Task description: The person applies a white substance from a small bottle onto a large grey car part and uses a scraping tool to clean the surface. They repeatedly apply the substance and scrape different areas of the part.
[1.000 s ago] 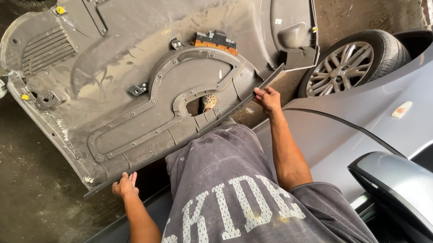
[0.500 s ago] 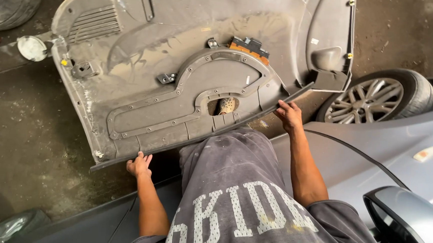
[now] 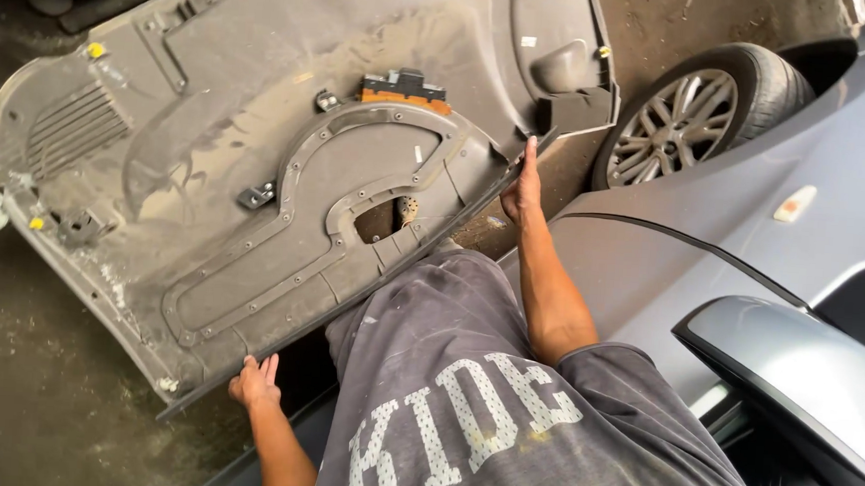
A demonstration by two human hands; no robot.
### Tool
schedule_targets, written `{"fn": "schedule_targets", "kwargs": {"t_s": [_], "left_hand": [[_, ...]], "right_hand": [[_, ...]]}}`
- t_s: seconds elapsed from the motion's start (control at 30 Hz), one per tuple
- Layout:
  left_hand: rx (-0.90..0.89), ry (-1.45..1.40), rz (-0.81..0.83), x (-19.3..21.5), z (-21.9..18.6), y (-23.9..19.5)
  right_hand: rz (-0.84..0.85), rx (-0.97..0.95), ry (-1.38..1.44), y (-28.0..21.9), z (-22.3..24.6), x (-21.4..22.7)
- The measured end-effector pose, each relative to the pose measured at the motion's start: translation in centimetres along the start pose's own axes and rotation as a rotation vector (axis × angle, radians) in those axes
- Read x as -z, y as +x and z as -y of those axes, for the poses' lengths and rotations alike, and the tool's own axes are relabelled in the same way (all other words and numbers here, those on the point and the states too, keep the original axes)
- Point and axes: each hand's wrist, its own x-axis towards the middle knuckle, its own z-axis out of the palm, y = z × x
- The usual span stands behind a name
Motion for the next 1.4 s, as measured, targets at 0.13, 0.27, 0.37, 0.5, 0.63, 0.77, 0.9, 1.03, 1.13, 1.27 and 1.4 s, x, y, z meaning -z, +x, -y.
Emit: {"fn": "schedule_targets", "kwargs": {"t_s": [0.13,0.27,0.37,0.5,0.63,0.77,0.9,1.03,1.13,1.27,1.4], "left_hand": [[0.002,0.005,0.016,-0.3,-0.9,-0.8],[0.037,0.011,-0.044,-0.9,-1.7,-1.8],[0.049,0.015,-0.05,-1.0,-1.9,-2.1],[0.058,0.034,-0.061,-1.3,-2.4,-2.5],[0.065,0.025,-0.061,-1.1,-2.2,-2.2],[0.06,0.028,-0.064,-1.3,-2.1,-2.2],[0.06,0.021,-0.061,-1.1,-2.1,-2.1],[0.055,0.025,-0.078,-1.5,-2.6,-3.2],[0.053,0.011,-0.085,-1.5,-2.8,-3.6],[0.05,0.02,-0.106,-1.8,-2.8,-4.0],[0.047,0.028,-0.099,-1.8,-2.8,-4.0]], "right_hand": [[-0.169,0.206,-0.185,-0.5,1.6,0.9],[-0.139,0.32,-0.362,-2.8,4.9,-0.3],[-0.014,0.261,-0.28,-4.1,7.0,-1.0],[0.087,0.161,-0.216,-4.3,8.8,-0.9],[0.129,0.111,-0.227,-3.9,9.7,0.7],[0.173,0.047,-0.257,-4.4,10.7,0.9],[0.159,0.035,-0.315,-3.8,10.5,0.2],[0.145,0.103,-0.34,2.8,6.1,5.2],[-0.036,0.115,-0.453,0.8,6.5,1.6],[-0.097,-0.049,-0.36,-0.6,6.3,-0.7],[0.048,0.028,-0.315,0.8,4.6,0.3]]}}
